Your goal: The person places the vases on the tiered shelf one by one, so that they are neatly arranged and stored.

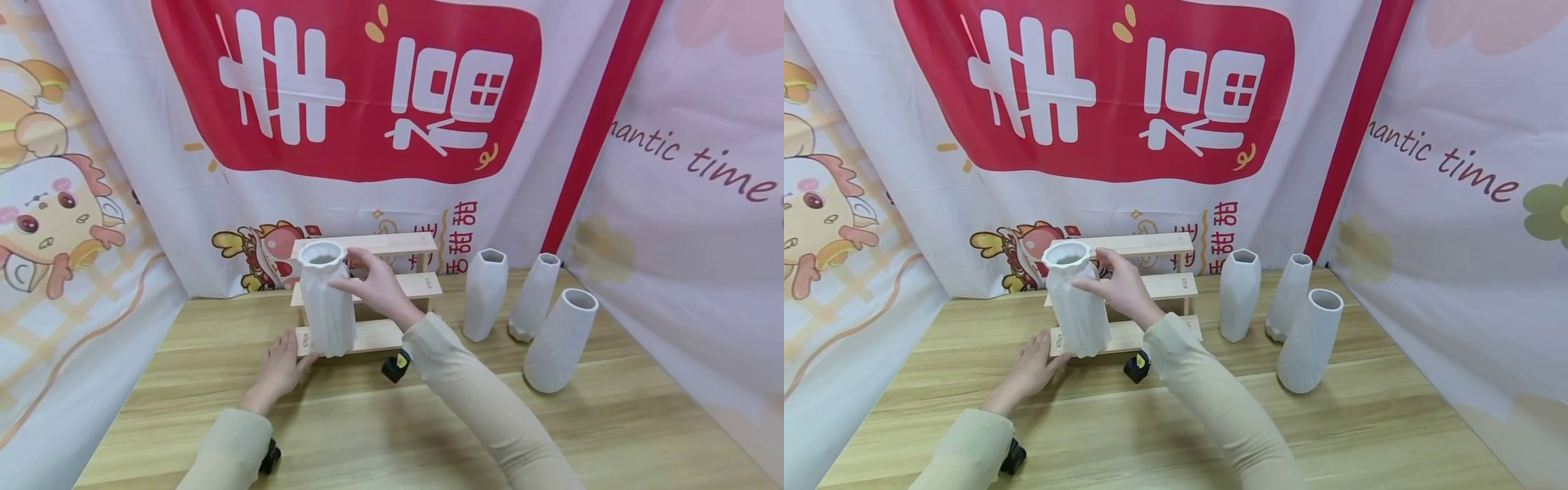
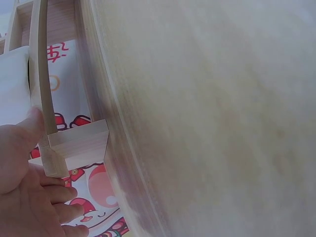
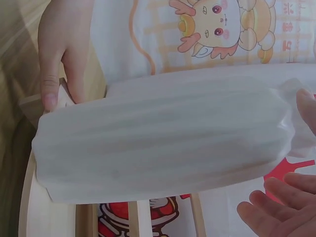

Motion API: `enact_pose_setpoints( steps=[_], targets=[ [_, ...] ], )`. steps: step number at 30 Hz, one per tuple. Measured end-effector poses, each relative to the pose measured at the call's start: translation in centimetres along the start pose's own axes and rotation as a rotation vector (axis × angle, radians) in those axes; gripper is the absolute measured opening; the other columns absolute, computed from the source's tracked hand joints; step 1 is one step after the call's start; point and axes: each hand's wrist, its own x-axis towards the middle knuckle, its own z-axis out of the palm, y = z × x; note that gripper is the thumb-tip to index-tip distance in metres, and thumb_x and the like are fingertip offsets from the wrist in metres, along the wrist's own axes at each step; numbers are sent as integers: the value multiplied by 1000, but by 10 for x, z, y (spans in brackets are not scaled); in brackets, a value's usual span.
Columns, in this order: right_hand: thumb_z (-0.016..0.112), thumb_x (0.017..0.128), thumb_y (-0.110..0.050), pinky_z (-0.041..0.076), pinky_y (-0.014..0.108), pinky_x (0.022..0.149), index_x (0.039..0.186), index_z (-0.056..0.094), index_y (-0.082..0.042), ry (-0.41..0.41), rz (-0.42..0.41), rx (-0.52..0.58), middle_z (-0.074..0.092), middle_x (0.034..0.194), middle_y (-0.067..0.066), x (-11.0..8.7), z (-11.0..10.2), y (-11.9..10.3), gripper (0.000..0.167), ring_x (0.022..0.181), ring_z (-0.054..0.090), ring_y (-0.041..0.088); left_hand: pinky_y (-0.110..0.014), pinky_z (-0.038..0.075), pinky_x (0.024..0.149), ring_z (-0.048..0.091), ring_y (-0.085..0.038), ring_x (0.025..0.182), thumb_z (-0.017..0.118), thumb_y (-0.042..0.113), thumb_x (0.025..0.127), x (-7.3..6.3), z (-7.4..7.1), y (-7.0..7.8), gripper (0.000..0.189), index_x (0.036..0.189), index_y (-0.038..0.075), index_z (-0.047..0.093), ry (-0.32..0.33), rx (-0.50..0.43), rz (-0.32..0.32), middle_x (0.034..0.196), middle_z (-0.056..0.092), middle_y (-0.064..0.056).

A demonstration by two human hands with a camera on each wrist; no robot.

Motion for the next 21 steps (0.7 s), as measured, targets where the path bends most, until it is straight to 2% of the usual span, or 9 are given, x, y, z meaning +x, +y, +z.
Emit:
enact_pose_setpoints(
  steps=[7,14,21],
  targets=[
    [73,78,-36,45,35,90,137,42,-12,8,33,-22,50,131,4,-5,-12,4,71,112,52,21,-61,10,103,11,-52,129,45,35,97,-2,1,-1,77,137,-20,9,12,0,15,140,14,-39],
    [73,78,-34,40,37,96,137,42,-9,20,-5,-20,49,132,11,-11,-25,8,71,116,48,19,-61,8,103,10,-52,129,45,34,97,-3,-1,1,76,136,-20,8,7,-14,9,140,12,-39],
    [74,79,-25,40,36,96,136,43,-7,57,-14,-11,50,130,10,-20,-37,8,67,117,48,21,-61,7,103,9,-51,129,45,34,97,-2,-1,2,76,137,-20,8,5,-8,7,140,12,-39]
  ],
)
